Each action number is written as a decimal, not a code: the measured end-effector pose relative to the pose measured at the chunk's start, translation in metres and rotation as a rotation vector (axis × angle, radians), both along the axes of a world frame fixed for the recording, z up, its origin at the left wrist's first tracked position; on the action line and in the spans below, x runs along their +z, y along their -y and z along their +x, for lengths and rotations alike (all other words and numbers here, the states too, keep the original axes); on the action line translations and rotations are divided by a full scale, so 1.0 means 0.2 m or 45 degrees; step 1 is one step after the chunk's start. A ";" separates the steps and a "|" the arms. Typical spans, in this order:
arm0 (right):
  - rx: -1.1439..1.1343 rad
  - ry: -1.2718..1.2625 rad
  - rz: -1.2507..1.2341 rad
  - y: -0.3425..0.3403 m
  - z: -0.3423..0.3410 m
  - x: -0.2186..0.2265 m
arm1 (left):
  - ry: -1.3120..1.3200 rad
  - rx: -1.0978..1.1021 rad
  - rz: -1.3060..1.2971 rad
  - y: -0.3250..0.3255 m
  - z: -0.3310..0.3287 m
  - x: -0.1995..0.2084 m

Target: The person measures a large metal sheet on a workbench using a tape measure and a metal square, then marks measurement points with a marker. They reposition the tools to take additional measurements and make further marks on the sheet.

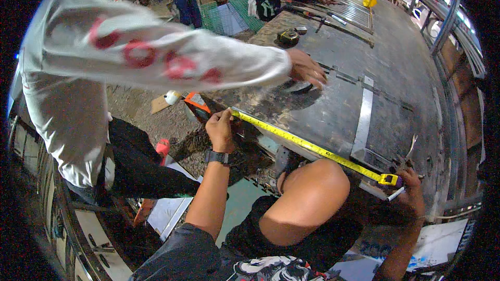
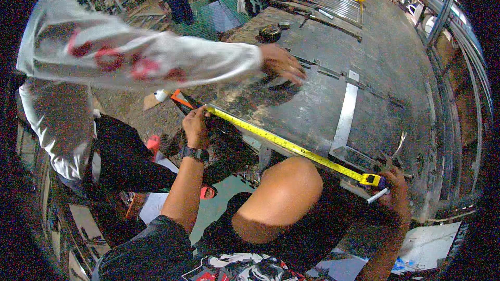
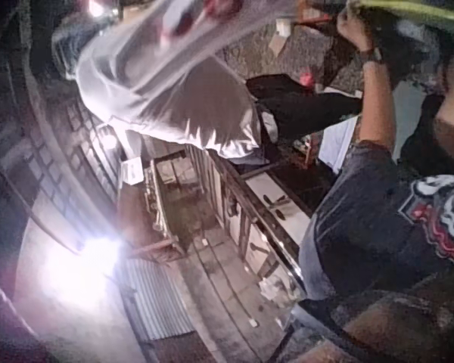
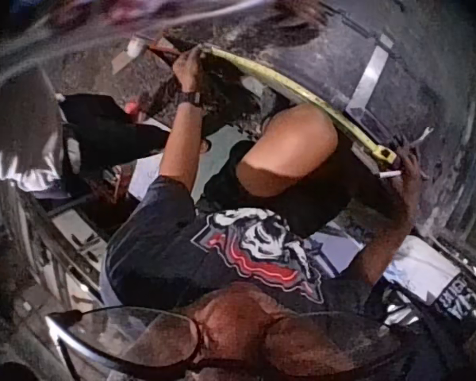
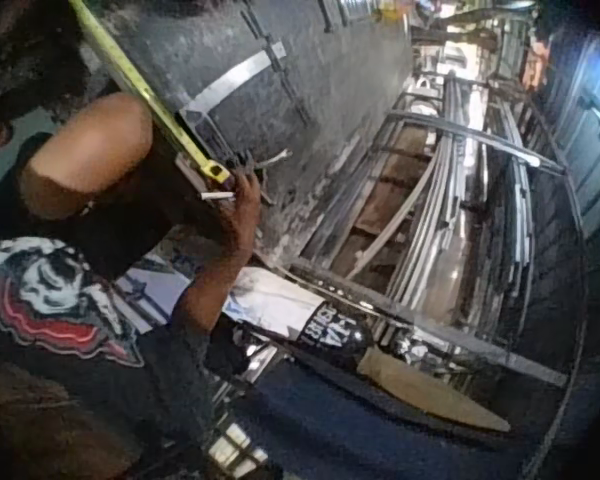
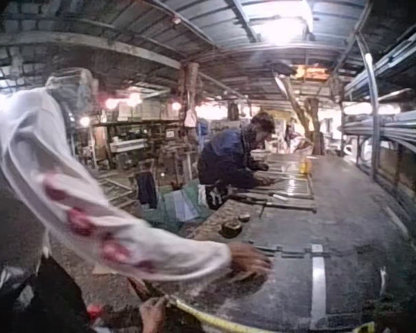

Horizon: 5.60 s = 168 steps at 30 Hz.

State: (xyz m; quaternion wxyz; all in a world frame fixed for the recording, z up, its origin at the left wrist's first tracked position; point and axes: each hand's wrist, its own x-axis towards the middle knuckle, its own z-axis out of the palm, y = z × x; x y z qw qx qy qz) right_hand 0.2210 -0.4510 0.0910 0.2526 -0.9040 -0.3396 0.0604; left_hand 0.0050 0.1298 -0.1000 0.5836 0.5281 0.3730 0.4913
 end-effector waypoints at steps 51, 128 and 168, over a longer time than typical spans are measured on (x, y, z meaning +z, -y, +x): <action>-0.045 0.091 0.249 -0.03 -0.01 -0.12 | -0.202 -0.139 0.046 0.74 0.19 0.49; 0.222 -0.462 0.932 -2.16 -0.05 -0.21 | -0.196 0.050 -0.082 0.75 0.24 0.29; 0.286 -0.984 0.667 -2.11 -0.24 -0.10 | -0.147 -0.042 -0.243 0.75 0.20 0.46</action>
